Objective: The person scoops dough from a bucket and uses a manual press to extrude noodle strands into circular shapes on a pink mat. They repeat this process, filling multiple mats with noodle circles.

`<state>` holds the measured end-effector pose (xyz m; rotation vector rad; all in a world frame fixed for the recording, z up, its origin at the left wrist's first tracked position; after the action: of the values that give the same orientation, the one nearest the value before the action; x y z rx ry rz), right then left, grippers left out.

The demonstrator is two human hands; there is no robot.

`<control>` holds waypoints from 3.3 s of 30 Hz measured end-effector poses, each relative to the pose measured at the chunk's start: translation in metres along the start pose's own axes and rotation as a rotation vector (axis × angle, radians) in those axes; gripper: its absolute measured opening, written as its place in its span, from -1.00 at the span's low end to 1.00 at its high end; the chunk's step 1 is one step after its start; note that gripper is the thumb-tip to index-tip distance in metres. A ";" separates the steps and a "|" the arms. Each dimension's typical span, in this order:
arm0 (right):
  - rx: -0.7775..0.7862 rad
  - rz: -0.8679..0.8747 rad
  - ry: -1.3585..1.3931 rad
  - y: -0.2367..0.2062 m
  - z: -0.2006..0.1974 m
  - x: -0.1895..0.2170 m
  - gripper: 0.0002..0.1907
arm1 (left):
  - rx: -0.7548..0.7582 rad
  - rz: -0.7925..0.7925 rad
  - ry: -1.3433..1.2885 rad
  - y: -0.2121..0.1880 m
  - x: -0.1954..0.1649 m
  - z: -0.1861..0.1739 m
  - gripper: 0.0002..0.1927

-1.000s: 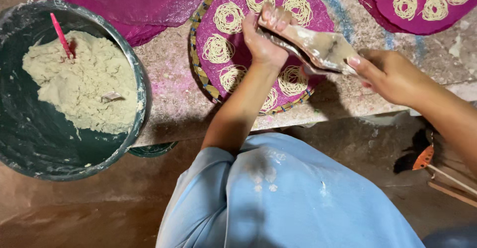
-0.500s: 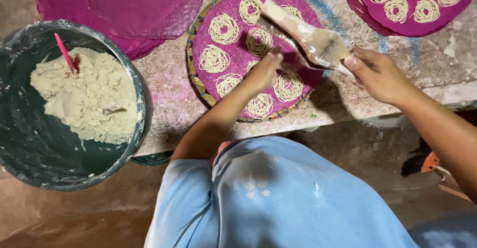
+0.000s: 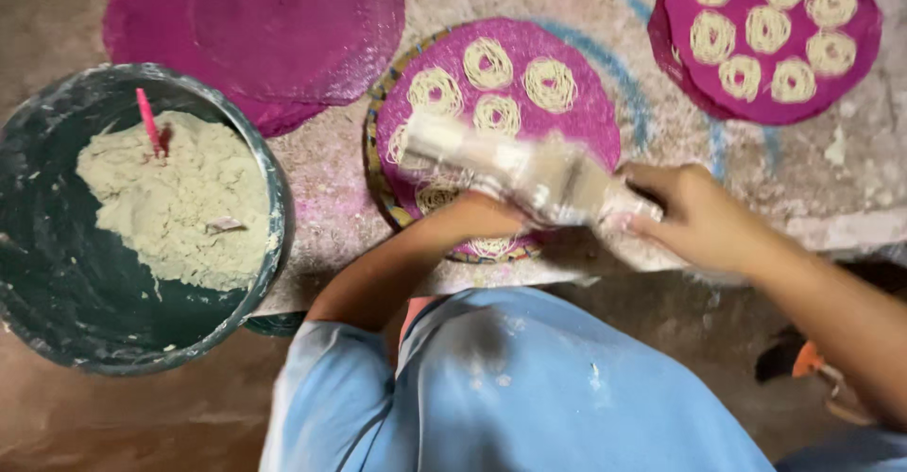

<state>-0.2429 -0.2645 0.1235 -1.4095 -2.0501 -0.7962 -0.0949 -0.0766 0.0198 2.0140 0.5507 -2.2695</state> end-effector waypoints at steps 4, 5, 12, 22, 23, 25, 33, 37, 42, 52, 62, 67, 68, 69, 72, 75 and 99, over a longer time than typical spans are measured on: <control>-0.046 -0.422 -0.490 0.029 -0.017 0.059 -0.16 | 0.413 0.008 -0.114 -0.068 -0.036 0.016 -0.40; 0.009 -0.524 -0.525 0.037 -0.018 0.066 -0.09 | 0.410 0.029 -0.007 -0.087 -0.048 0.022 -0.42; 0.677 -0.337 0.536 0.062 0.029 0.076 -0.40 | -0.125 -0.088 0.732 -0.179 -0.090 0.039 -0.56; 0.316 -0.982 -0.204 0.189 0.049 0.101 -0.55 | -0.590 -0.070 -0.052 -0.386 0.032 -0.111 -0.50; 0.322 -1.060 -0.457 0.214 0.051 0.114 -0.61 | -0.518 -0.049 -0.261 -0.403 0.044 -0.116 -0.44; 0.292 -1.169 -0.931 0.250 0.060 0.151 -0.77 | -0.393 -0.132 -0.575 -0.410 0.065 -0.116 -0.43; -0.170 -1.039 -0.556 0.357 0.181 0.222 -0.39 | -0.849 0.326 -0.511 -0.436 0.092 -0.144 -0.78; 0.559 -0.559 -0.763 0.362 0.296 0.153 -0.59 | -1.461 0.387 -0.220 -0.468 0.117 -0.189 -0.80; 0.735 -0.492 -0.772 0.361 0.320 0.155 -0.75 | -1.722 0.109 0.238 -0.465 0.139 -0.201 -0.90; 0.721 -0.670 -0.776 0.367 0.351 0.193 -0.67 | -1.699 0.452 -0.212 -0.458 0.130 -0.192 -0.39; 0.878 -0.639 -0.698 0.328 0.396 0.159 -0.48 | -1.744 0.419 -0.073 -0.456 0.132 -0.192 -0.35; 1.063 -0.157 -0.480 0.343 0.338 0.142 -0.68 | -1.740 0.311 -0.044 -0.468 0.107 -0.201 -0.37; 1.054 -0.098 -0.364 0.351 0.322 0.140 -0.69 | -1.795 0.263 0.112 -0.474 0.097 -0.200 -0.39; 1.004 -0.108 -0.185 0.359 0.299 0.141 -0.63 | -1.841 0.218 0.272 -0.482 0.085 -0.200 -0.40; 0.891 -0.064 -0.027 0.366 0.240 0.151 -0.51 | -1.851 0.067 0.734 -0.491 0.049 -0.196 -0.37; 0.838 -0.003 0.005 0.370 0.208 0.181 -0.50 | -1.671 -0.063 0.936 -0.478 0.026 -0.188 -0.41; 0.706 -0.897 -1.053 0.330 0.257 0.322 -0.56 | -1.436 0.182 0.969 -0.429 0.034 -0.187 -0.24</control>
<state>-0.0581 0.2181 0.2298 -0.4154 -3.3172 0.5913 -0.0404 0.3872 0.0675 1.8344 1.3548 -0.2035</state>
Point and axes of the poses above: each hand's wrist, its own y-axis towards the middle knuckle, its own z-axis out of the palm, x = y × z, the point moved 3 cm from there along y, towards the middle knuckle, and after that the axes turned 13 degrees about -z, right-handed, at the moved point
